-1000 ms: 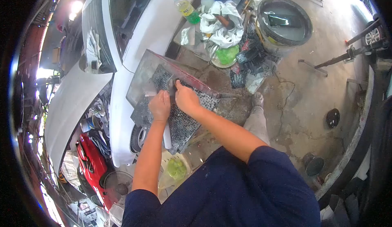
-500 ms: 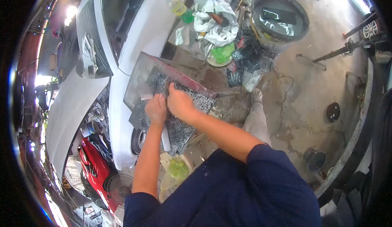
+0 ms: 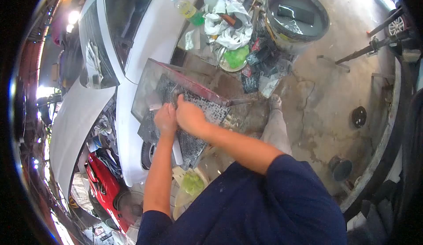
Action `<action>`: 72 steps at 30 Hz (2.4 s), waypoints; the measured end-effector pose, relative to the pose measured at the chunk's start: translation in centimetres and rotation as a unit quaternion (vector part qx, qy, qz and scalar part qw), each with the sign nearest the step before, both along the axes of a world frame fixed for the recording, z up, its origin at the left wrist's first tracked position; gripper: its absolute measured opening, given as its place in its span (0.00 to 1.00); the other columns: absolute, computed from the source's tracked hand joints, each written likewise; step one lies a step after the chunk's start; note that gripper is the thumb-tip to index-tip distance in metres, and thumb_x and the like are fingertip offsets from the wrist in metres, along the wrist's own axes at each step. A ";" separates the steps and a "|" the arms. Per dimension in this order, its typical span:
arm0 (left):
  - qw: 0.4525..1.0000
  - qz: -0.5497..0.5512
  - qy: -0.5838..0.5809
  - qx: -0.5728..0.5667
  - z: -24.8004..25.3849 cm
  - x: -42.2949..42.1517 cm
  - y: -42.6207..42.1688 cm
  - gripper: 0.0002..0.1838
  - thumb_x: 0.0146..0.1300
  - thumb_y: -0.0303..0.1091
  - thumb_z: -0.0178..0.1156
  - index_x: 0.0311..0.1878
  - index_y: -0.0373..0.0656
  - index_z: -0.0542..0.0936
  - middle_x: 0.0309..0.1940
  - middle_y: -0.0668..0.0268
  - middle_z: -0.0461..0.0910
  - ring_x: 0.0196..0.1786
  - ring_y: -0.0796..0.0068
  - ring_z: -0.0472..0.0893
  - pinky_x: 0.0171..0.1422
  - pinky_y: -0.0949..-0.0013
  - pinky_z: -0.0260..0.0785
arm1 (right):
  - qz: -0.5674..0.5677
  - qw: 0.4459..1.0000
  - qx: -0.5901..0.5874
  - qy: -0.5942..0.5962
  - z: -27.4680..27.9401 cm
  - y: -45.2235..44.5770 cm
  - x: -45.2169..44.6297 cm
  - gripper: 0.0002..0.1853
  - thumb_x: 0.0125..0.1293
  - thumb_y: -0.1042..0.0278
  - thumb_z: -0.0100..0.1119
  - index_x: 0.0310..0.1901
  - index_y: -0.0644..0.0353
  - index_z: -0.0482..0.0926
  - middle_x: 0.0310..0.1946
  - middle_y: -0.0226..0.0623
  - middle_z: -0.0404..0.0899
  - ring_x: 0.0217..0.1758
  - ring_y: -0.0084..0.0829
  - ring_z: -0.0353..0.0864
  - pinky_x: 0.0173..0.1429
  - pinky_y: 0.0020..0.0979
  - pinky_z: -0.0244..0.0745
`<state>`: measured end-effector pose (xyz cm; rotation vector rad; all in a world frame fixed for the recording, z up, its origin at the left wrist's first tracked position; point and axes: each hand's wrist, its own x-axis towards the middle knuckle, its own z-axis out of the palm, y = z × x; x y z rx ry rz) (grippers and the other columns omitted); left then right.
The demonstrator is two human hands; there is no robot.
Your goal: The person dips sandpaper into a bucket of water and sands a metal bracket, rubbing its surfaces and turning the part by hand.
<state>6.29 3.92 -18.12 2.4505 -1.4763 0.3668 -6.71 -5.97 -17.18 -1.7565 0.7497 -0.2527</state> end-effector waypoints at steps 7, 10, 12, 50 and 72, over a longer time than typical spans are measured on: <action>1.000 -0.011 0.005 -0.008 0.3 -0.2 -0.1 0.17 0.77 0.41 0.54 0.30 0.46 0.77 0.25 0.56 0.80 0.30 0.47 0.81 0.36 0.46 0.71 | -0.027 0.999 -0.009 -0.038 -0.9 -0.6 0.5 0.31 0.76 0.65 0.46 0.77 0.69 0.64 0.47 0.64 0.85 0.49 0.63 0.85 0.53 0.58 0.79; 1.000 0.002 0.018 0.014 0.3 -0.2 0.2 0.17 0.77 0.41 0.54 0.31 0.45 0.78 0.25 0.56 0.80 0.29 0.47 0.81 0.36 0.47 0.71 | -0.021 0.998 -0.025 -0.053 0.3 1.2 -0.1 0.30 0.76 0.66 0.50 0.76 0.66 0.66 0.44 0.60 0.85 0.46 0.62 0.85 0.49 0.56 0.79; 1.000 -0.009 0.022 0.005 0.1 -0.1 0.5 0.17 0.77 0.42 0.54 0.31 0.45 0.78 0.25 0.56 0.80 0.29 0.47 0.81 0.35 0.47 0.71 | -0.048 0.997 -0.032 -0.056 -1.6 -0.5 1.2 0.30 0.76 0.66 0.50 0.77 0.68 0.66 0.44 0.60 0.86 0.46 0.63 0.85 0.50 0.57 0.79; 0.999 -0.014 -0.011 0.031 -1.2 0.5 0.2 0.17 0.78 0.45 0.53 0.33 0.49 0.79 0.25 0.58 0.80 0.30 0.49 0.82 0.34 0.46 0.72 | -0.036 0.997 0.005 -0.074 0.3 2.9 -0.8 0.31 0.77 0.61 0.48 0.78 0.62 0.65 0.45 0.67 0.84 0.49 0.67 0.84 0.52 0.60 0.78; 0.999 0.022 0.026 -0.012 0.1 -0.6 0.0 0.13 0.71 0.43 0.58 0.32 0.48 0.82 0.25 0.60 0.83 0.31 0.51 0.84 0.39 0.48 0.75 | -0.029 0.989 0.078 -0.123 -4.8 2.2 -0.2 0.29 0.74 0.71 0.47 0.74 0.70 0.70 0.65 0.61 0.80 0.68 0.52 0.80 0.72 0.41 0.70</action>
